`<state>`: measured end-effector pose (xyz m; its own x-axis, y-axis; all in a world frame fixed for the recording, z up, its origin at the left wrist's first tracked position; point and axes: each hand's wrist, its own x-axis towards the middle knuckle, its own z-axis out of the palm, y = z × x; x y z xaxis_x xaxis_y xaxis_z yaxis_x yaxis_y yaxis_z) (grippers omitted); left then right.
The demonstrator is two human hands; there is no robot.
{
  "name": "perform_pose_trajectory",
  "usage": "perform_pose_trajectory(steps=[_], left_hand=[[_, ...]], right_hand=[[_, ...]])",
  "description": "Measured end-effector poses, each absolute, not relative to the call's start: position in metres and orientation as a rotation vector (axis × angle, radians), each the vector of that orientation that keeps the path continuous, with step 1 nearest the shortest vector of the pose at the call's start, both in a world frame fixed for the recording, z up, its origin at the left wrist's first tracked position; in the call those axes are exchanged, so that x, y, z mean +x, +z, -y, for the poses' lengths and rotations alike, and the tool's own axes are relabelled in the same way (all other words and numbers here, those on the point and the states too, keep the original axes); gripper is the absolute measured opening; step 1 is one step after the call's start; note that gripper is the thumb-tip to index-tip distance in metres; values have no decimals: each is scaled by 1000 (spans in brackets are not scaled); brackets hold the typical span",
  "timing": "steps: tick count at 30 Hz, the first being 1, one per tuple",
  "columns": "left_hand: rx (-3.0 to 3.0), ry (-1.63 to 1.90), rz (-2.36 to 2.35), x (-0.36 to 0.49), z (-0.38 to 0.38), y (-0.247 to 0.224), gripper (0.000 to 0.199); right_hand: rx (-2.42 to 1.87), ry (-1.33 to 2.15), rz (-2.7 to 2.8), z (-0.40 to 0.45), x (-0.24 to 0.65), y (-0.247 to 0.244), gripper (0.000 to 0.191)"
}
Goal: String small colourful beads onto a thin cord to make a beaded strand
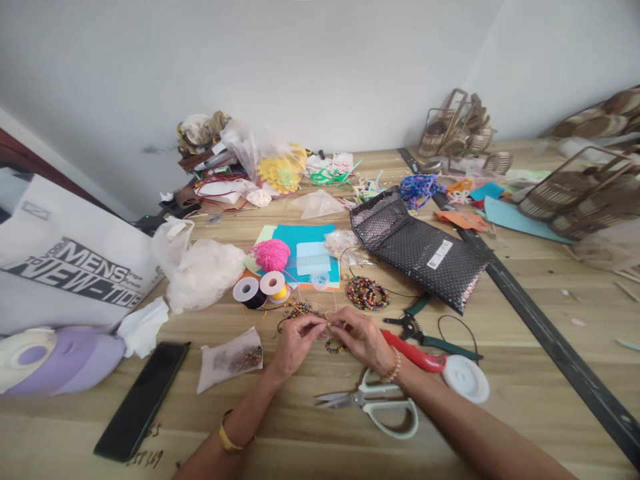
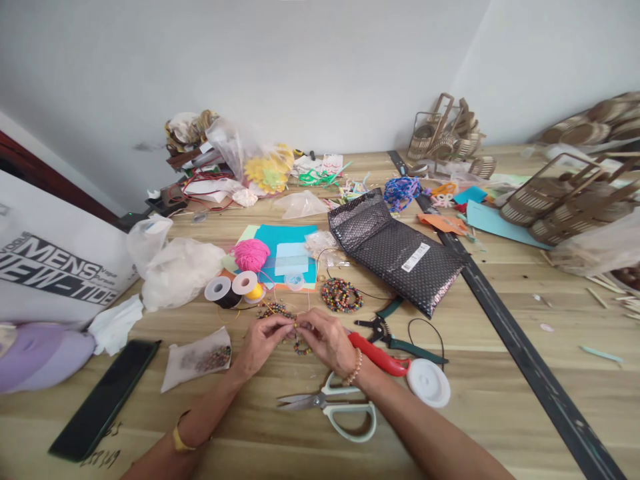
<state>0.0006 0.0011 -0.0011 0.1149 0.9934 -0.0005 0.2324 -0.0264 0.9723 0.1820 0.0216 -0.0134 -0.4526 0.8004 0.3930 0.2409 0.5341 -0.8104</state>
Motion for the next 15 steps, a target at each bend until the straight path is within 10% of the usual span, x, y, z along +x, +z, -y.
perform_pose_trajectory(steps=[15], left_hand=[[1423,1013,-1280,1,0,5,13]], right_hand=[[-813,830,1983,-21,182,-10,9]])
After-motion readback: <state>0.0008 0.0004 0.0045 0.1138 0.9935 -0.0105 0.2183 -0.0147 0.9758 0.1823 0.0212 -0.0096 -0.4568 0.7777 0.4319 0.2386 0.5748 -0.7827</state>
